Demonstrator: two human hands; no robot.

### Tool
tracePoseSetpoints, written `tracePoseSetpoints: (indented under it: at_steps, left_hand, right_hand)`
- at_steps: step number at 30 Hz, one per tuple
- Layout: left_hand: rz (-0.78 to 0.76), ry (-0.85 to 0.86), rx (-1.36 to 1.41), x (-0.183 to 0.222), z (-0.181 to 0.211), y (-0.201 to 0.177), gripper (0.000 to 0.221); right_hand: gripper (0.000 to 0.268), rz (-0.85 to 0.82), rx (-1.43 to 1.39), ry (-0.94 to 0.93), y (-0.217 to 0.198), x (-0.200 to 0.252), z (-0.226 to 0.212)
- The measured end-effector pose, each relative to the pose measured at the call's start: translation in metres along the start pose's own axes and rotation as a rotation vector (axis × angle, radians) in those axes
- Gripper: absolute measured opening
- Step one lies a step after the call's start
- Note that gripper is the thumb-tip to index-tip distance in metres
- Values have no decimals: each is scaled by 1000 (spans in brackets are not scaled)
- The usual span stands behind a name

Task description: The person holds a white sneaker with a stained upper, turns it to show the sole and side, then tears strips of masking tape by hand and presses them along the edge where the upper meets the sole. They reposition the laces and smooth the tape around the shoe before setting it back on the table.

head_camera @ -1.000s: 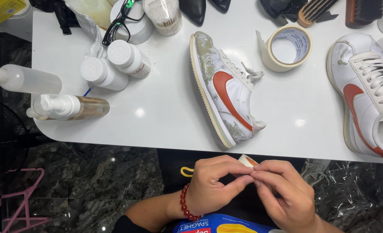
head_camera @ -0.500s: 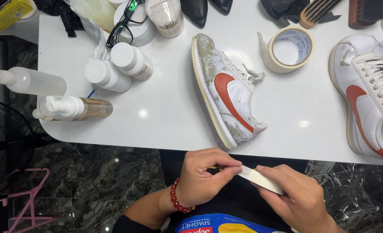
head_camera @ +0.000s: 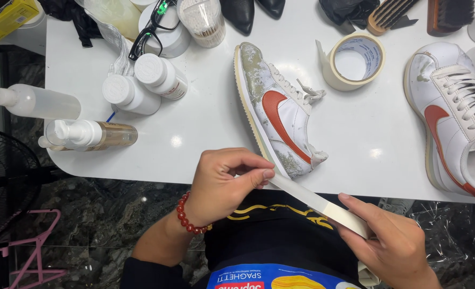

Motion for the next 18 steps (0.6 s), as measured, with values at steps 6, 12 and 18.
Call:
tracePoseSetpoints:
  at_steps: [6, 12, 18]
  left_hand:
    - [14, -84, -52, -9, -10, 0, 11]
    - [48, 43, -100, -4, -19, 1, 11]
    - [100, -3, -135, -10, -13, -5, 11]
  right_hand:
    - [43, 49, -38, -43, -4, -13, -2]
    - [44, 9, -33, -47, -7, -22, -4]
    - [44, 65, -124, -192, -6, -27, -12]
Point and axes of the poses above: each hand's wrist, its own x-axis away from the middle knuckle, its own y-axis out of the palm, z = x × y, the point moved 1 cm from there along -x, towards the middle knuckle, and after that the axes turned 5 degrees about -y, right-handed, at the moved point
